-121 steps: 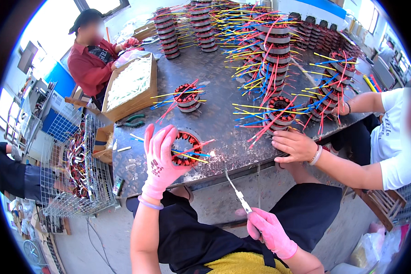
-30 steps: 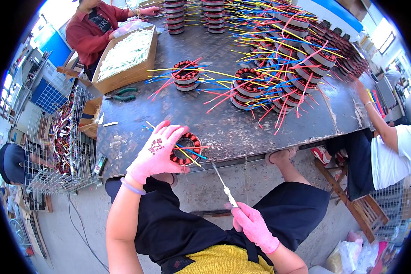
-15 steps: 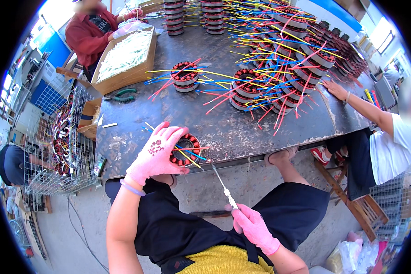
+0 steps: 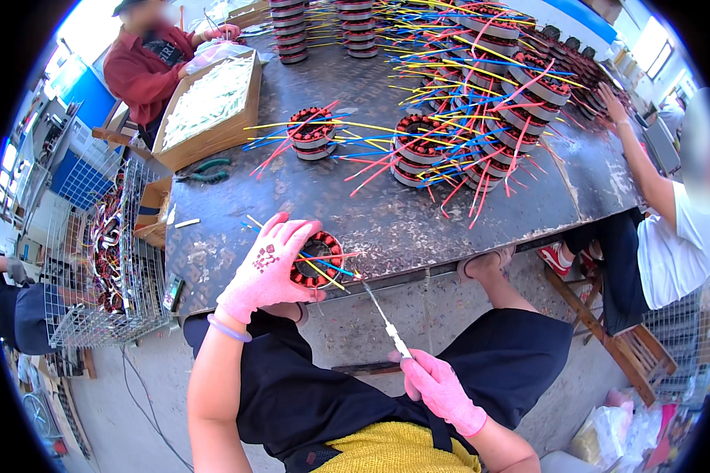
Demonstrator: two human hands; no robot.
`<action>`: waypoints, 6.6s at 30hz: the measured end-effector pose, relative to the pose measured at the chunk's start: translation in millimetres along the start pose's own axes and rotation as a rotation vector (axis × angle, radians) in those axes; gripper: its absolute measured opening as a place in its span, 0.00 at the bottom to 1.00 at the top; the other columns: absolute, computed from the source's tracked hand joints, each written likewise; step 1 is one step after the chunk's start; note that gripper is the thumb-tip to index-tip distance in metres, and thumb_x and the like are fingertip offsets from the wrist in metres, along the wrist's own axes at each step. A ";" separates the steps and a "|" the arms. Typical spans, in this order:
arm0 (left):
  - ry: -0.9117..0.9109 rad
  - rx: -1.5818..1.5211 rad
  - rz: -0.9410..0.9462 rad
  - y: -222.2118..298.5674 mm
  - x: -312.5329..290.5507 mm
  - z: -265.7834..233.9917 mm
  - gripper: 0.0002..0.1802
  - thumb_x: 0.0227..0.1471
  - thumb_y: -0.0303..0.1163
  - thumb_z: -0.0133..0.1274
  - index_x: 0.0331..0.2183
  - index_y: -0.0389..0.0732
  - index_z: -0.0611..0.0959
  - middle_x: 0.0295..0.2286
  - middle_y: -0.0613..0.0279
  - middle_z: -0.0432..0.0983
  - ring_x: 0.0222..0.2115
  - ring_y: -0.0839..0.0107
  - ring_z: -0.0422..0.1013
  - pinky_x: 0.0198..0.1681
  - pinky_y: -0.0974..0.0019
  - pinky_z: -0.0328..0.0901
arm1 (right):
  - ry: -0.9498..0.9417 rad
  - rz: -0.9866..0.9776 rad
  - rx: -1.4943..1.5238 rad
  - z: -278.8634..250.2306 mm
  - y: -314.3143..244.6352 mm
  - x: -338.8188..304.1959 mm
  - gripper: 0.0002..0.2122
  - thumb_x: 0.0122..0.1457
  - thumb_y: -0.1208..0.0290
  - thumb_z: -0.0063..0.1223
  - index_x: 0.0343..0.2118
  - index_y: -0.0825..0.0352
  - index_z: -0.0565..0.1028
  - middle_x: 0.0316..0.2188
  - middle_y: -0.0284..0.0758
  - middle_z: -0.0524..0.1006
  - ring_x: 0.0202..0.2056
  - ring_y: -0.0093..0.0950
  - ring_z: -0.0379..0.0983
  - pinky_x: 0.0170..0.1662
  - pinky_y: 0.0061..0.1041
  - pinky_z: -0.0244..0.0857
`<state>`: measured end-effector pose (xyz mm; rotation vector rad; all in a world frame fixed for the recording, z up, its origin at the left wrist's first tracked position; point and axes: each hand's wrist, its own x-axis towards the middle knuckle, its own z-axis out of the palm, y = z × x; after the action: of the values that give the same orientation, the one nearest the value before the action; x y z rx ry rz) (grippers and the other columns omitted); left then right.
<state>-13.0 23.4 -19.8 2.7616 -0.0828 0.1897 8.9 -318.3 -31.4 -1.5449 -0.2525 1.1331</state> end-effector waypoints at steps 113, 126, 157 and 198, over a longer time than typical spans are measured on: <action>0.393 -0.084 0.106 48.0 -9.2 -61.2 0.56 0.21 0.50 0.75 0.53 0.36 0.72 0.48 0.52 0.72 0.53 0.52 0.67 0.66 0.43 0.51 | 0.301 -0.091 0.150 -32.5 -34.2 -26.4 0.17 0.69 0.63 0.42 0.48 0.73 0.75 0.13 0.22 0.64 0.12 0.12 0.51 0.16 0.15 0.42; 0.289 -0.099 0.172 36.9 -9.3 -57.0 0.56 0.25 0.50 0.74 0.56 0.35 0.71 0.50 0.51 0.72 0.53 0.54 0.68 0.65 0.43 0.52 | 0.308 -0.144 0.107 -33.6 -34.7 -25.9 0.18 0.69 0.62 0.42 0.48 0.74 0.74 0.13 0.24 0.65 0.12 0.13 0.52 0.15 0.15 0.41; -0.026 -0.008 0.054 5.2 6.6 -11.5 0.55 0.25 0.46 0.73 0.59 0.44 0.71 0.53 0.53 0.68 0.59 0.51 0.60 0.68 0.45 0.46 | 0.022 -0.019 0.049 -12.7 2.7 6.8 0.16 0.69 0.63 0.43 0.51 0.69 0.75 0.17 0.26 0.68 0.21 0.15 0.64 0.28 0.19 0.60; -0.035 0.048 -0.017 10.1 9.4 -10.0 0.56 0.25 0.44 0.74 0.58 0.41 0.71 0.55 0.51 0.69 0.62 0.51 0.57 0.69 0.47 0.46 | -0.019 -0.021 0.095 -10.4 6.3 8.4 0.17 0.70 0.61 0.43 0.52 0.68 0.74 0.19 0.28 0.70 0.22 0.16 0.64 0.27 0.21 0.60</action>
<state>-5.7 17.3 -5.6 2.8133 -0.0652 0.1415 18.5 -321.3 -42.2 -1.4456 -0.2235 1.1278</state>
